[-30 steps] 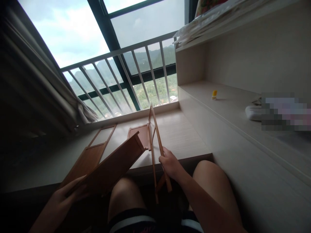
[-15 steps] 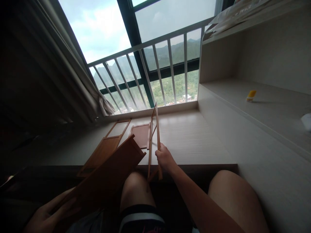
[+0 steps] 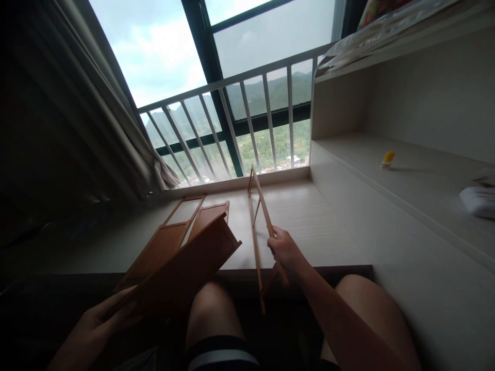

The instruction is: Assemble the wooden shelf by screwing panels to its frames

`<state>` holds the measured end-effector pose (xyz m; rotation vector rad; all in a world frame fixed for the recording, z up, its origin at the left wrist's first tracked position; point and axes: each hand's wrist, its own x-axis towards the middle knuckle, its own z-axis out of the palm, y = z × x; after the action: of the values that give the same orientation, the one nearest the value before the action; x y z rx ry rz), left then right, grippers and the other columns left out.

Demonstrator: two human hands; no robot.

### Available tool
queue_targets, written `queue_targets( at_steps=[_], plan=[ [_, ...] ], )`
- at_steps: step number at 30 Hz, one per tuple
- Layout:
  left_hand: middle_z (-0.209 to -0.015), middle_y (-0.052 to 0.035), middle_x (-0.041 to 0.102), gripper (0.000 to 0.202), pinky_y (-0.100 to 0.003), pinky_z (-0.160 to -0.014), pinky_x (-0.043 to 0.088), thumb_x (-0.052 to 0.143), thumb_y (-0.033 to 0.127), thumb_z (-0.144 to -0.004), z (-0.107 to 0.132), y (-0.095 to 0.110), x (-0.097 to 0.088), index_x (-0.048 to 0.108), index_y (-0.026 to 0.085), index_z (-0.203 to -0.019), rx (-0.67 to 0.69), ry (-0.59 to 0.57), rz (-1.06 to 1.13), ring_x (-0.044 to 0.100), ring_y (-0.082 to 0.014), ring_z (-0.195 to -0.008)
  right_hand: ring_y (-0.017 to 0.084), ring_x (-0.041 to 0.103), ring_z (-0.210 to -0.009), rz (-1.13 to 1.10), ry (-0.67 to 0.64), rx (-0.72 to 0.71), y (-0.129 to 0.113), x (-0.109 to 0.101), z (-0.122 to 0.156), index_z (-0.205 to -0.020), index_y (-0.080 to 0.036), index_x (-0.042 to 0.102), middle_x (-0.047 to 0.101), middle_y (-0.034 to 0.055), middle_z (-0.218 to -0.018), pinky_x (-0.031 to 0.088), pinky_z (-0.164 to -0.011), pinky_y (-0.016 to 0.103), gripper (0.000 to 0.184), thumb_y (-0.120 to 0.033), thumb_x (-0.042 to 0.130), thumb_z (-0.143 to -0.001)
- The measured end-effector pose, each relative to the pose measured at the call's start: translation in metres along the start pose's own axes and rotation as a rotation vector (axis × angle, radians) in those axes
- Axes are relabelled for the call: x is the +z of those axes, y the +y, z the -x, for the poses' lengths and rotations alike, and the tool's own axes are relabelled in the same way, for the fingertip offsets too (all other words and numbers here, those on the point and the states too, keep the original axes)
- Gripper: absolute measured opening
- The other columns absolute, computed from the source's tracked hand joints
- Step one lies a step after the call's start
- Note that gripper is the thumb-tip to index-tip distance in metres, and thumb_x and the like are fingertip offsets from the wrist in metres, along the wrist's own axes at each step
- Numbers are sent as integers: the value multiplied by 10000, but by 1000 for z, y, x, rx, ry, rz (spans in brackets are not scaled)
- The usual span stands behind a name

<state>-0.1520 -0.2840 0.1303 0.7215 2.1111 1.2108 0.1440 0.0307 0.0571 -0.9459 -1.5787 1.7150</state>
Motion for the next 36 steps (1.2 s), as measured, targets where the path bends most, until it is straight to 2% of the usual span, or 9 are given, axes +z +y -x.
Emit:
queue_targets(
  at_steps=[3,7,10,13,17,21,27,30,36],
  plan=[
    [-1217,-43,674,529,-391,-892,573,735,470,-702,-22,8,20,682,217,-1163,54,-121,-18,613,-330,-1138,103,356,-400,63,49,-8,-5,-39,15,-1033,-145,577,391,-85,-475,286,-385,238,389,-193,496,-655],
    [-1178,-69,686,506,-410,-863,578,720,455,-721,-54,28,56,688,193,-1153,125,-283,-34,623,-331,-1107,102,378,-398,183,139,1,-12,-84,23,-1027,-125,600,417,-74,-476,279,-392,241,400,-194,505,-644],
    [-1113,-100,702,499,-398,-823,580,694,458,-742,-78,45,84,694,167,-1148,202,-406,-110,648,-318,-1038,105,376,-373,221,193,12,-17,-109,23,-1087,-103,600,416,-78,-444,276,-397,246,463,-198,507,-643],
    [-1056,-109,711,504,-381,-801,577,700,454,-734,-99,58,105,698,153,-1138,237,-524,-127,665,-289,-965,112,388,-379,241,221,2,-19,-124,22,-1117,-95,596,429,-74,-441,280,-410,248,473,-219,530,-665],
    [-995,-111,704,460,-357,-772,570,686,451,-749,-125,72,119,709,135,-1082,285,-654,-170,661,-253,-902,115,423,-430,247,272,-45,-17,-129,19,-1010,-120,623,475,-46,-493,300,-449,247,344,-295,562,-720],
    [-842,-79,684,364,-302,-711,554,652,426,-777,-146,85,132,722,127,-972,345,-772,-301,640,-206,-806,118,409,-448,204,329,-68,-17,-124,11,-829,-147,602,436,-38,-482,293,-456,248,260,-386,507,-789],
    [-804,-70,664,361,-285,-635,542,659,372,-734,-155,91,160,715,115,-981,303,-888,-424,623,-200,-757,111,400,-462,209,336,-80,-23,-120,-3,-728,-172,545,438,-34,-491,288,-460,243,202,-358,497,-791],
    [-808,-70,666,350,-290,-660,544,655,389,-747,-147,99,160,718,121,-963,326,-893,-396,626,-203,-770,108,402,-461,200,335,-85,-23,-122,-6,-721,-175,541,444,-33,-494,289,-460,240,192,-348,496,-794],
    [-853,-89,699,361,-315,-729,547,646,440,-787,-138,122,139,729,130,-953,430,-834,-373,646,-224,-800,103,394,-427,138,323,-98,-19,-131,-9,-750,-171,546,434,-40,-479,291,-440,240,197,-357,503,-795]
  ],
)
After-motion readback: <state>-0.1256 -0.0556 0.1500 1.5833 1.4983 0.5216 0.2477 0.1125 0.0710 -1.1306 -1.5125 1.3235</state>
